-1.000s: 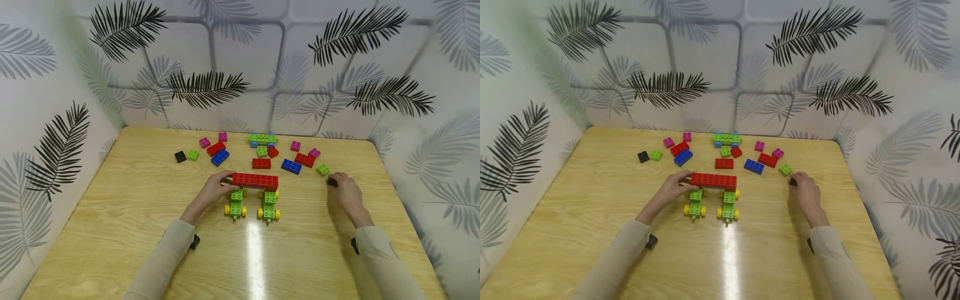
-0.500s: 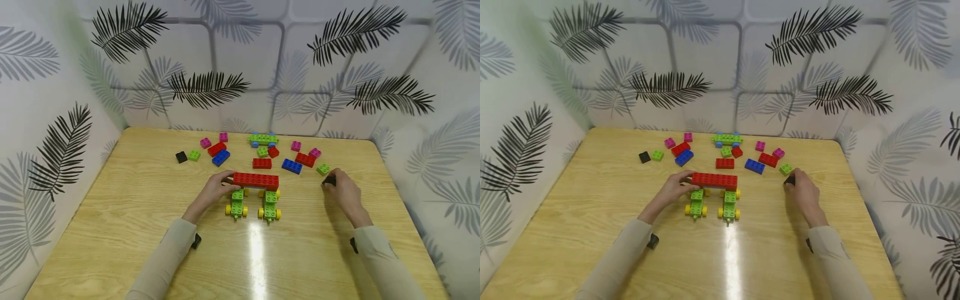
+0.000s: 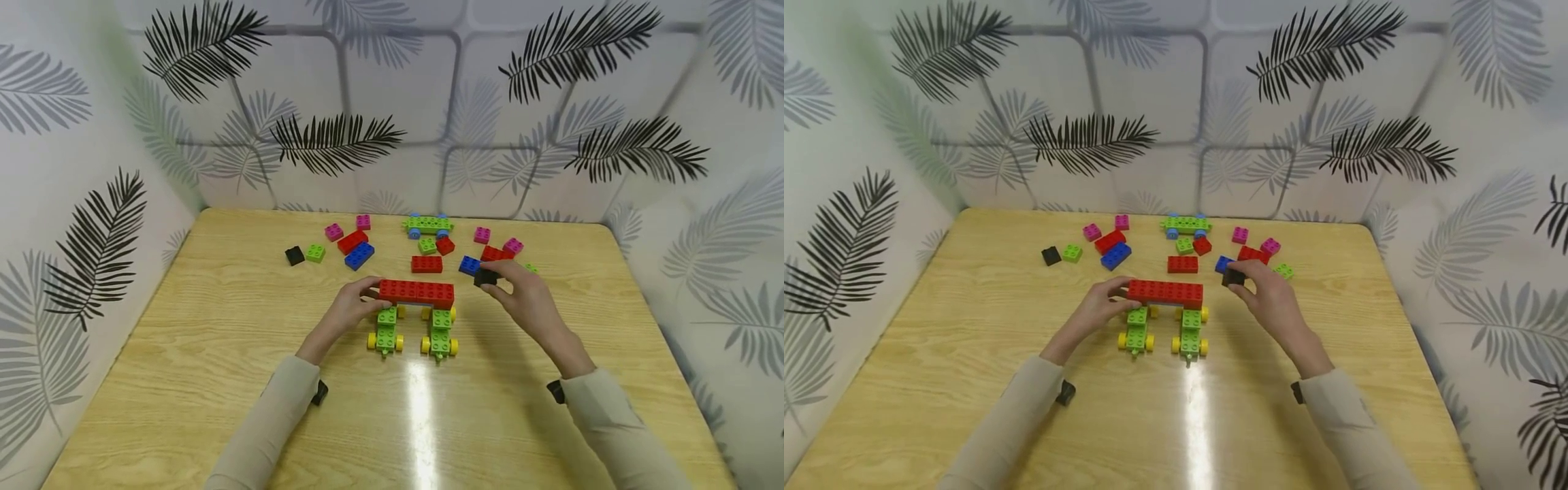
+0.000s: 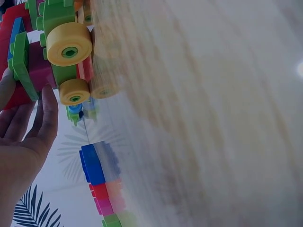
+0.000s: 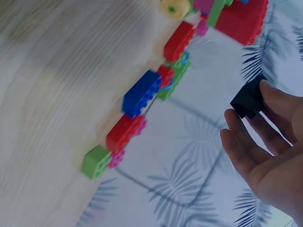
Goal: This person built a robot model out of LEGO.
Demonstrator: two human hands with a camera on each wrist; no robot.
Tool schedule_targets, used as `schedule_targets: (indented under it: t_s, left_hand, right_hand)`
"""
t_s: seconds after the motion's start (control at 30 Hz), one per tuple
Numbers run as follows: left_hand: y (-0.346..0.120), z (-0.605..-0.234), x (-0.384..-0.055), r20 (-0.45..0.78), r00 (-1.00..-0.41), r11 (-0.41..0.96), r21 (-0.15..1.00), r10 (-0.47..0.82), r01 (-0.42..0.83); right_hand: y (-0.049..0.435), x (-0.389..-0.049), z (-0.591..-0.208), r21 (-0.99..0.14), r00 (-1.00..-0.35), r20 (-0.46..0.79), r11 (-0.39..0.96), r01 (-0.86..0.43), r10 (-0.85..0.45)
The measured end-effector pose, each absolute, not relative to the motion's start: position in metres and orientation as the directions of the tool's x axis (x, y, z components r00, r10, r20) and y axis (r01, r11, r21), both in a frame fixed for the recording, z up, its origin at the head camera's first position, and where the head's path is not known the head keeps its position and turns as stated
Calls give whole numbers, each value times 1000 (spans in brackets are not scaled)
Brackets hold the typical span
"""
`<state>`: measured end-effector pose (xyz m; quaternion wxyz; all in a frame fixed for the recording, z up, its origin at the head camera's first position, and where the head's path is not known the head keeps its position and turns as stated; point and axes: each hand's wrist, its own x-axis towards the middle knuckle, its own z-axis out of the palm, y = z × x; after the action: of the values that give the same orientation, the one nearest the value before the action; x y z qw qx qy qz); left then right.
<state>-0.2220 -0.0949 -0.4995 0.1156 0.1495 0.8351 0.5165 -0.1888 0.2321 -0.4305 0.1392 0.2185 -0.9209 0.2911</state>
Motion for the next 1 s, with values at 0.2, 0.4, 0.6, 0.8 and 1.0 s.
schedule_targets:
  t_s: [0.2,0.4,0.6,0.8,1.0]
  left_hand:
    - [-94,-497,-221,-40,-934,439,889,355,129]
    - [-93,-496,-220,-49,-935,454,882,350,124]
    - [-93,-496,-219,-44,-936,449,885,349,126]
    - [-93,-496,-220,-46,-936,447,886,348,122]
    - [-93,-497,-220,-38,-935,445,886,353,132]
  right_hand:
    - [209,-189,-427,-501,-830,364,662,-558,-424]
    - [199,-191,-429,-518,-837,299,658,-546,-459]
    - [197,-192,-428,-514,-844,282,670,-535,-457]
    - [195,-193,-429,-501,-838,286,673,-544,-465]
    - [193,-194,-427,-474,-833,284,686,-552,-474]
